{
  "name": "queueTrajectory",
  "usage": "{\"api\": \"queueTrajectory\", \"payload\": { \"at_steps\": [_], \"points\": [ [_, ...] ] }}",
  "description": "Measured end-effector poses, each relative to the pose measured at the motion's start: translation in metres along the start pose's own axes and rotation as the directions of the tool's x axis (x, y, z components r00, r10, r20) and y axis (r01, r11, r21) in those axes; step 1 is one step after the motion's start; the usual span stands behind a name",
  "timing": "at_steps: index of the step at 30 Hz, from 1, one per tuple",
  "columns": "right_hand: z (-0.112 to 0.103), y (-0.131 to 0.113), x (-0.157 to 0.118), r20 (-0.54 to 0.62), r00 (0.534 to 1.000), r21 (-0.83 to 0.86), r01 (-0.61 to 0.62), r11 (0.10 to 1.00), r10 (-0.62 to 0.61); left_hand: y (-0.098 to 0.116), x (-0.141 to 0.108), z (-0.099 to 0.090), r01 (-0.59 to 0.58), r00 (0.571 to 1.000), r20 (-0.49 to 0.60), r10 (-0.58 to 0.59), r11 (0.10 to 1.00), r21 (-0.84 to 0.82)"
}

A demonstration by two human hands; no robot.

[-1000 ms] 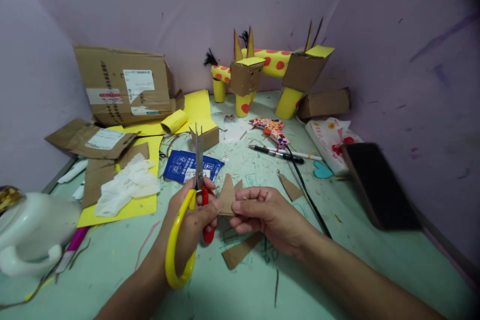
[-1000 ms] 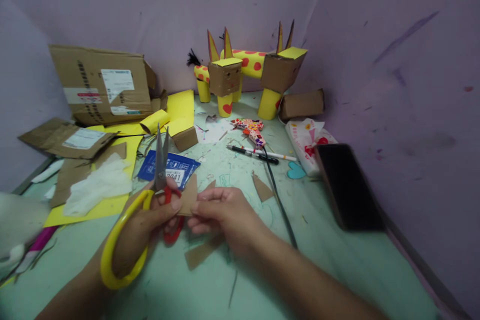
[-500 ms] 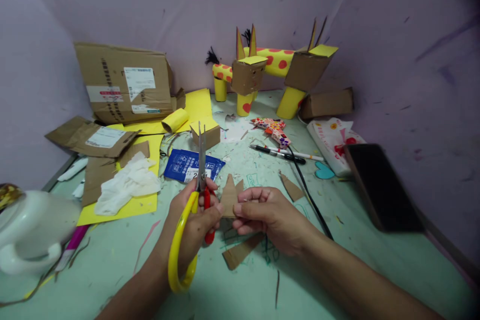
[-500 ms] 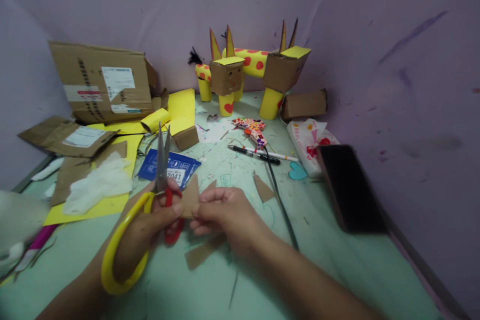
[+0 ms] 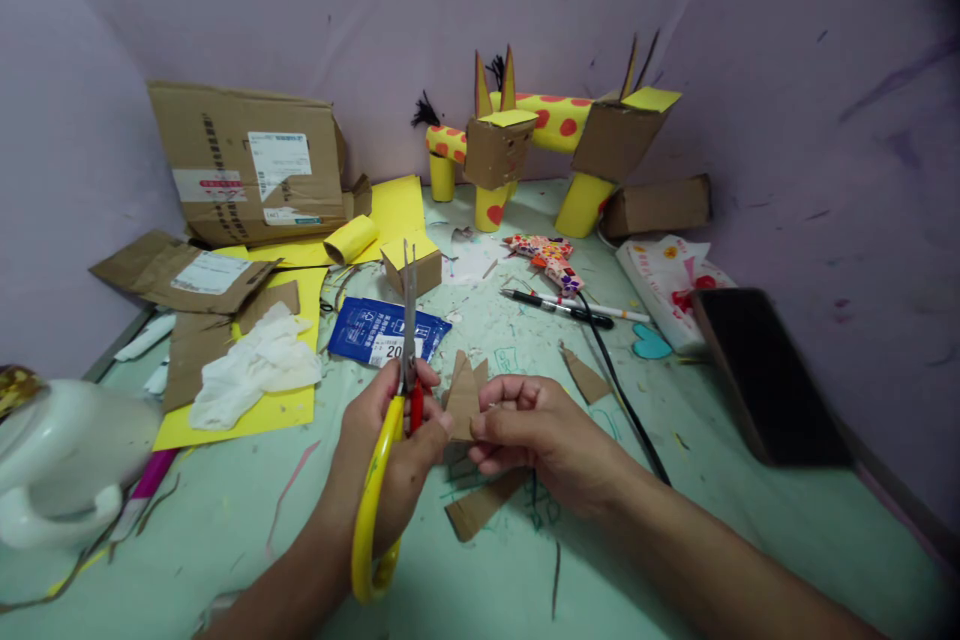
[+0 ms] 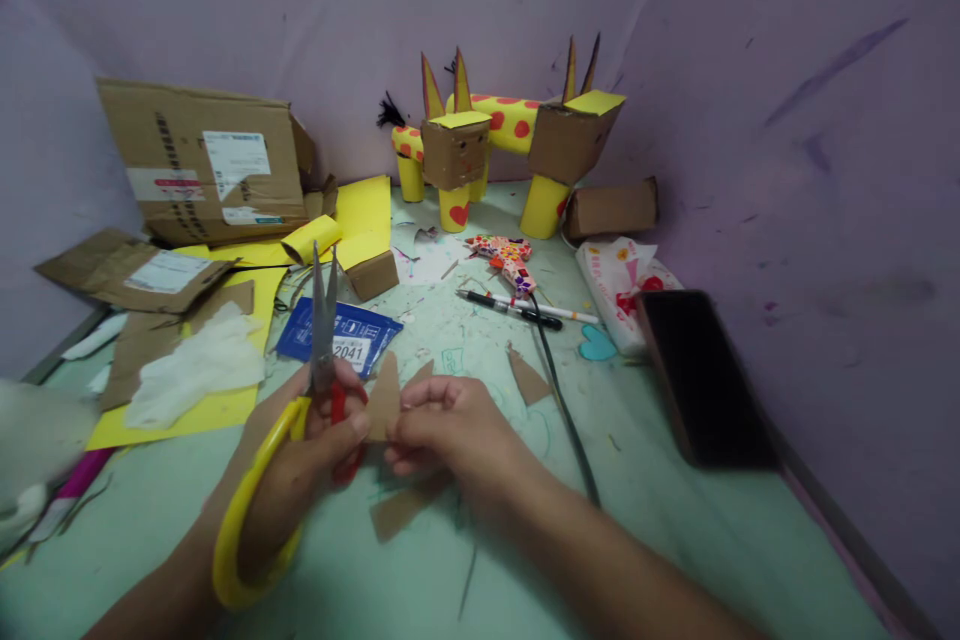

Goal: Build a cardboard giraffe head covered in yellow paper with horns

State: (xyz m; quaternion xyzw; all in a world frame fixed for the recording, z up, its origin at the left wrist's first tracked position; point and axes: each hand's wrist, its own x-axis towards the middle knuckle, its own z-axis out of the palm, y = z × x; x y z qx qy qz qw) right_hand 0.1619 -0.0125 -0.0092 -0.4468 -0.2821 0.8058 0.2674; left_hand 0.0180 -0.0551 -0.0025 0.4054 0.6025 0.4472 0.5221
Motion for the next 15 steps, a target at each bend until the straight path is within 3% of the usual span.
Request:
{"api": "queueTrajectory", "payload": {
  "at_steps": [5,8,15],
  "points": [
    [-0.0011,0.0046,-0.0005,0.059,0.997,0.012,0.047,0.999,-0.047,0.0020,-0.0057,0.0053,-0.079,0.995,-0.047,0.084,0.992,0.102],
    [-0.0022,0.0057,0.0005,0.086,0.993,0.024,0.082,0.996,-0.084,0.0022,-0.0066,0.0057,-0.120,0.992,-0.017,0.124,0.981,0.152],
    [-0.0075,0.0048,0.0049,0.083,0.989,-0.057,0.123,0.991,-0.118,0.0070,-0.0098,0.0089,-0.098,0.994,-0.040,0.104,0.985,0.145]
  ]
}}
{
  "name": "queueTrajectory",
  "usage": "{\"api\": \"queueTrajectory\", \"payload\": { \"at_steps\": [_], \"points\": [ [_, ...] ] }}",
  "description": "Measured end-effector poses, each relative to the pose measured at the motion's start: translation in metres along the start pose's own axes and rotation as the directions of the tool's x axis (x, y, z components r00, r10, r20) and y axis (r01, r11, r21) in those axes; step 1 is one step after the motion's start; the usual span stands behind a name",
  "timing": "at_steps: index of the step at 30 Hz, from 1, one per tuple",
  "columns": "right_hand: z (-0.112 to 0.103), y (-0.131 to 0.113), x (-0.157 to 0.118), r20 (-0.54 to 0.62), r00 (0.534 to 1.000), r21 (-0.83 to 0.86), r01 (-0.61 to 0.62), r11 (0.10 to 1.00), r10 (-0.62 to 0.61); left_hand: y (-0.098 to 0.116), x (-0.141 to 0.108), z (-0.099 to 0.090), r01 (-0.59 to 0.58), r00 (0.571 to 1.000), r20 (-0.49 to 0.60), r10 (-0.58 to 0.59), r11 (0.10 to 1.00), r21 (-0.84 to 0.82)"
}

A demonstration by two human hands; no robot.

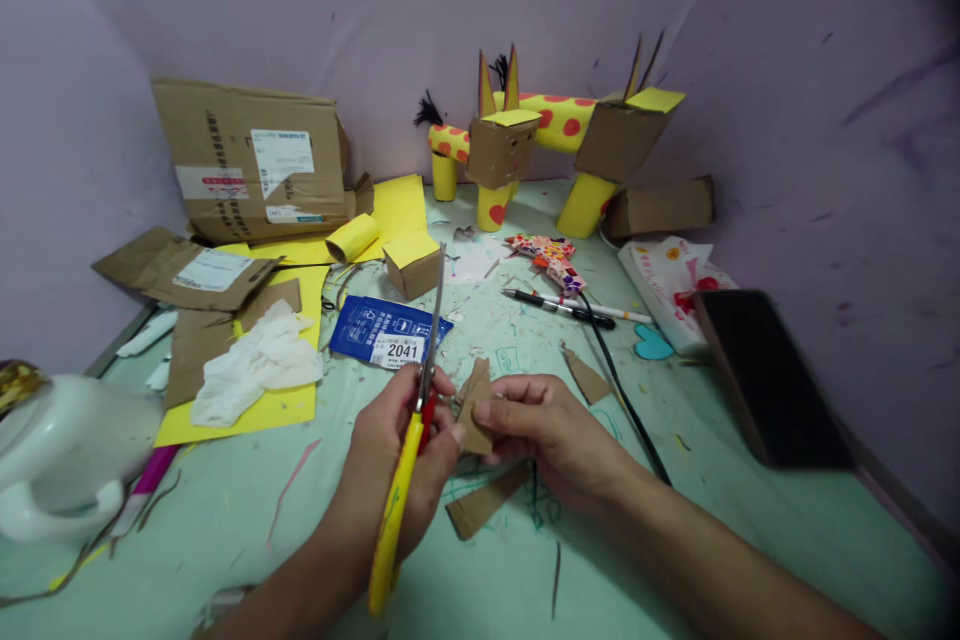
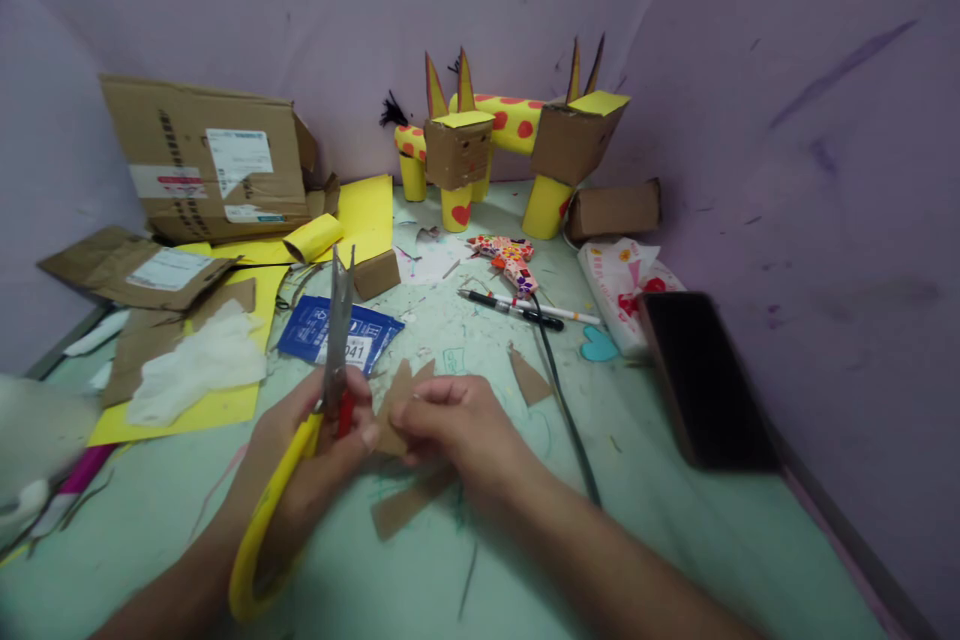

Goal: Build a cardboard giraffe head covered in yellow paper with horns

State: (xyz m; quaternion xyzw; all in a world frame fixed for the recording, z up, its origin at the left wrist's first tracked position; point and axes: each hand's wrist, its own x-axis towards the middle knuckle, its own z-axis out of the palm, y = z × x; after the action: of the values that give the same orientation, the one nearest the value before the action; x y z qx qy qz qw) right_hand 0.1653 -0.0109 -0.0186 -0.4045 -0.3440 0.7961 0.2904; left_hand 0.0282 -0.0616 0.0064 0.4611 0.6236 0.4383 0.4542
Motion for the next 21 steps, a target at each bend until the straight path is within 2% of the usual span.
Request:
{"api": "queueTrajectory", "payload": {
  "at_steps": [4,7,11,16,21],
  "points": [
    [-0.002,0.001,0.001,-0.036,0.998,-0.002,0.059,0.998,-0.059,0.003,0.003,-0.002,0.061,0.998,0.014,-0.060,0.998,-0.032],
    [-0.002,0.001,0.002,-0.059,0.997,0.019,0.054,0.998,-0.053,0.002,0.009,-0.007,0.156,0.985,0.097,-0.143,0.978,-0.138],
    [0.000,-0.001,0.002,-0.060,0.997,0.024,0.051,0.998,-0.050,-0.003,0.014,-0.013,0.198,0.972,0.173,-0.158,0.950,-0.242],
    [0.000,0.002,0.002,-0.030,0.998,-0.010,0.055,0.998,-0.055,-0.006,0.012,-0.014,0.215,0.961,0.205,-0.185,0.967,-0.134],
    [-0.001,0.004,0.001,-0.017,0.998,-0.015,0.059,0.998,-0.059,-0.007,0.012,-0.014,0.181,0.963,0.223,-0.150,0.975,-0.128]
  ]
}}
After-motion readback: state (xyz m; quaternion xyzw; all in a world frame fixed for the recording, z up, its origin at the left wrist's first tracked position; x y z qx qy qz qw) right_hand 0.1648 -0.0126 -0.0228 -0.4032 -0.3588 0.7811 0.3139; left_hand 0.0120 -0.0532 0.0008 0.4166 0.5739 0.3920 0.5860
